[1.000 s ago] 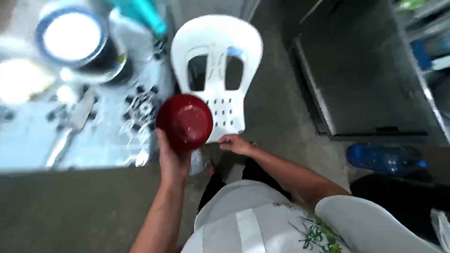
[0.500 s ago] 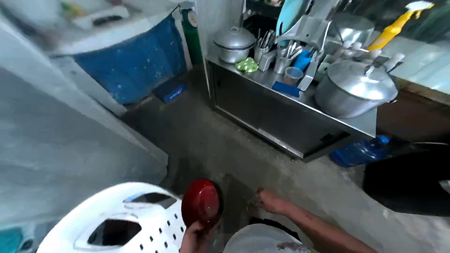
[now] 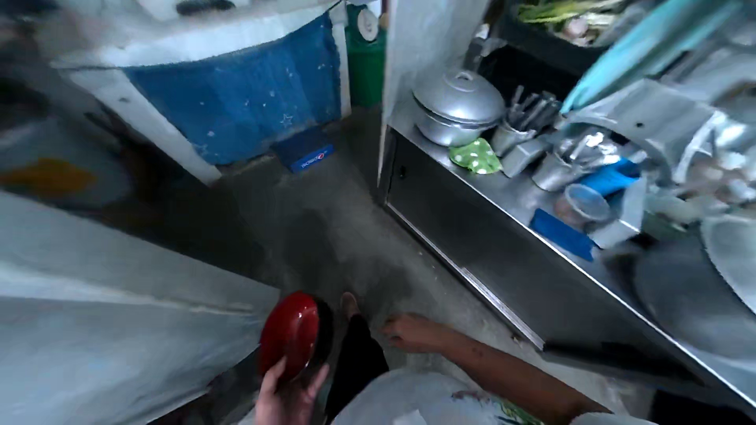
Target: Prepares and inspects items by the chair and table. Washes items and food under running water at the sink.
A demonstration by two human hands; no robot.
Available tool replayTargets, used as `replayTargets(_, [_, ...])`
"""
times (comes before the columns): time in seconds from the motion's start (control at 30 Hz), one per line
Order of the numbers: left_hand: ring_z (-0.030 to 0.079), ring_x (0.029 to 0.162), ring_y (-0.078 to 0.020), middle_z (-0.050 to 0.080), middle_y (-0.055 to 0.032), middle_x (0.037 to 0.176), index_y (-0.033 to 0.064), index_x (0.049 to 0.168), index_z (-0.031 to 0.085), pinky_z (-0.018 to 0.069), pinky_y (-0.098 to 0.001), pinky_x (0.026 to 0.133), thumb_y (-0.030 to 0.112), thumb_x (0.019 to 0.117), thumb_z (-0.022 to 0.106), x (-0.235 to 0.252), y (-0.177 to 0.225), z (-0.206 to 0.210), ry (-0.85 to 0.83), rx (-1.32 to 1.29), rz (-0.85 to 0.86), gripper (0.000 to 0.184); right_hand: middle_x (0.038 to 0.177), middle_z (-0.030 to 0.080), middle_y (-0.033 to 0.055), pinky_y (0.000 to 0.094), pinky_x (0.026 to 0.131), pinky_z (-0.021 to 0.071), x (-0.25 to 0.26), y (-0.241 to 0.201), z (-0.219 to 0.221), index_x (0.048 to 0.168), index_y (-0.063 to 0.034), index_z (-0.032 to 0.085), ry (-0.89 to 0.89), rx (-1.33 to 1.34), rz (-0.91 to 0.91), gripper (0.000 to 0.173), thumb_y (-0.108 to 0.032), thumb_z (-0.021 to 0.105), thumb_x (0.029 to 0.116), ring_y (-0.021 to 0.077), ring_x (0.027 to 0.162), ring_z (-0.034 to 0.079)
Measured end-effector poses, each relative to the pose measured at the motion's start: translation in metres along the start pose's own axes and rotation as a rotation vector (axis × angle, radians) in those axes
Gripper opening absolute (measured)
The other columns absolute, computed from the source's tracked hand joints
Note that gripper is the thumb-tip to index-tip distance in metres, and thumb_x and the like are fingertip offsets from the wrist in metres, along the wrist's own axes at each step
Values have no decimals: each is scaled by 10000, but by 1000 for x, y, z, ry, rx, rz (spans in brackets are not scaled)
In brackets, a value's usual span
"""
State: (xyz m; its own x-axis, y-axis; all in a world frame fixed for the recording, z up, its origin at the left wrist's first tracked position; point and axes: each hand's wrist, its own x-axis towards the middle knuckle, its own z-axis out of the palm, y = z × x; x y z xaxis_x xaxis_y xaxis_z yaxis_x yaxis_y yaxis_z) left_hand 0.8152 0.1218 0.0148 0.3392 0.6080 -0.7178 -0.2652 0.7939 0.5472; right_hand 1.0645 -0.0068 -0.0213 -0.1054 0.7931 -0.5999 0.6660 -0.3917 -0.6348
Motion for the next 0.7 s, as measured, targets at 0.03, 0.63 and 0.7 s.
replayTargets(0.03, [742, 894, -265, 704, -111, 1089, 113, 1254, 503, 640, -443, 692, 278, 1069, 325, 21, 20, 16, 31, 2, 6, 305, 1409, 588, 244, 589, 1101, 429, 22, 3, -24, 1340, -14, 646, -15, -35, 3, 344, -201, 554, 1067, 420, 1304, 565])
replayTargets(0.63, [674, 1103, -371, 604, -191, 1333, 145, 1491, 395, 605, -545, 820, 545, 1093, 204, 410, 345, 367, -53, 61, 59, 596, 1346, 622, 236, 544, 1083, 469, 337, 33, -582, 1285, -15, 680, 369, -5, 37, 347, -248, 591, 1044, 375, 1241, 610])
replayTargets(0.7, [679, 1095, -363, 612, -190, 1323, 145, 1483, 405, 611, -529, 811, 548, 1092, 205, 450, 374, 402, -52, 35, 99, 596, 1351, 619, 237, 533, 1086, 472, 377, 28, -672, 1296, -21, 677, 434, -26, -7, 334, -220, 589, 1043, 369, 1247, 609])
